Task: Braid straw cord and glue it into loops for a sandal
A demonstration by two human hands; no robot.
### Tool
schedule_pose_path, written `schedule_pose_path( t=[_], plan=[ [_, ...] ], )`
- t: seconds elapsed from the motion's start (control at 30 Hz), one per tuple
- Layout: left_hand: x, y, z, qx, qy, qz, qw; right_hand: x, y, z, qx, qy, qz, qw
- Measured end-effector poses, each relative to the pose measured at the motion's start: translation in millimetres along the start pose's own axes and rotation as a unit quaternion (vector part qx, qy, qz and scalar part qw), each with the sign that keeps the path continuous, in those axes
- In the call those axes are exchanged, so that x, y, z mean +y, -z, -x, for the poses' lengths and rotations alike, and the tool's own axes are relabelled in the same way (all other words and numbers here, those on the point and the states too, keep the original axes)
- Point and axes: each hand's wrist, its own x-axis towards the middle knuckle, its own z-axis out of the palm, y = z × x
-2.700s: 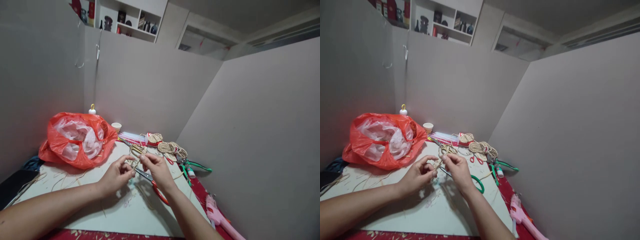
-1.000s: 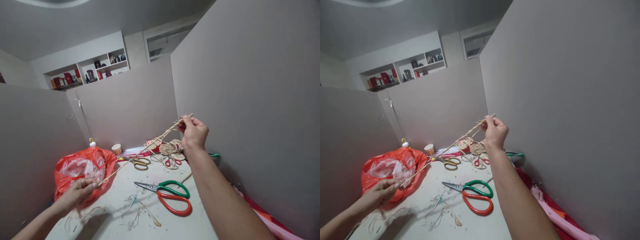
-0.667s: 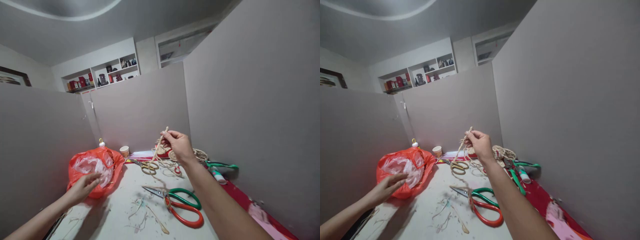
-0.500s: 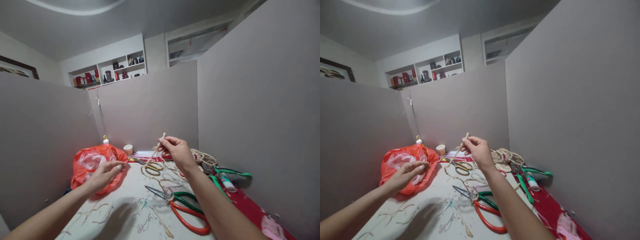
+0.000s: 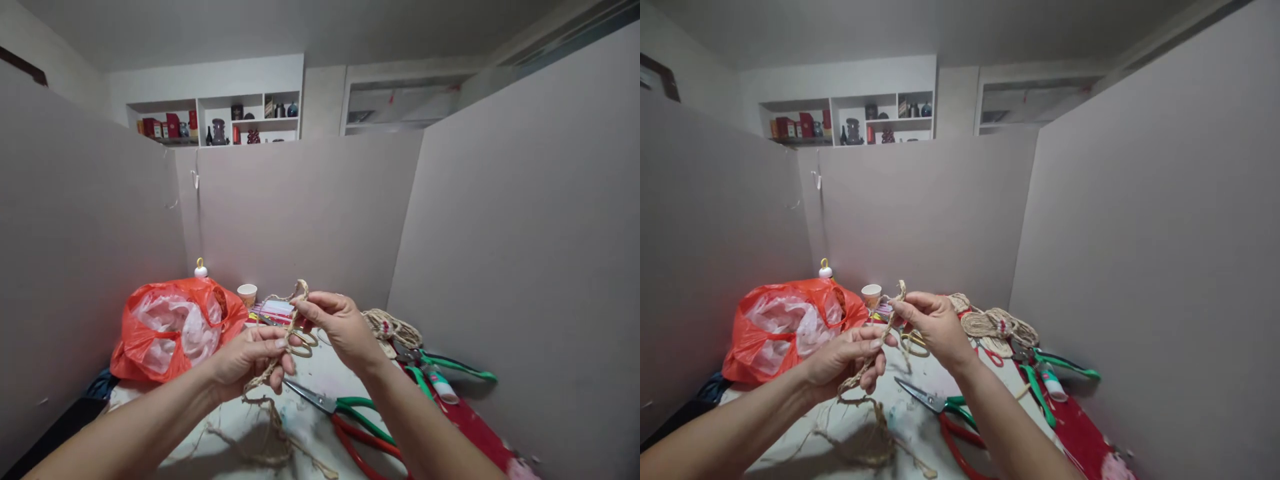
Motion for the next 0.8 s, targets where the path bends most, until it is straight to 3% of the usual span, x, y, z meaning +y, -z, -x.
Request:
schedule_pose_path(
  t=[0.1, 0.17, 0.23, 0.37, 0.43, 0.53, 0.8],
  plan=[
    [-8, 14.8, 3, 0.037, 0.008, 0.013, 0.999, 3, 4, 0, -0.069, -0.027, 0.085, 0.994],
    [-20, 27.0, 4, 0.074, 0.02, 0.037, 0.996, 12, 14, 12, -0.111, -0.061, 0.185, 0.975],
    [-36, 40.2, 4, 0.108, 0.041, 0.073, 0.991, 26, 29, 34, -0.122, -0.093, 0.325, 0.933],
    [-67, 60.3, 1, 0.142, 0.073, 0.122, 0.98, 51, 56, 92, -0.165, -0.21, 0.517, 0.813],
    [-77, 65.0, -1, 0.142, 0.075, 0.137, 0.977, 61, 62, 116, -0.178, -0.233, 0.558, 0.777],
    [-82, 67.7, -1, 0.139, 0.073, 0.157, 0.975, 75, 64, 136, -0.179, -0.21, 0.603, 0.749],
    [-86, 70.7, 5, 0.125, 0.083, 0.173, 0.974, 93, 62, 137, -0.212, -0.214, 0.663, 0.685]
  ],
)
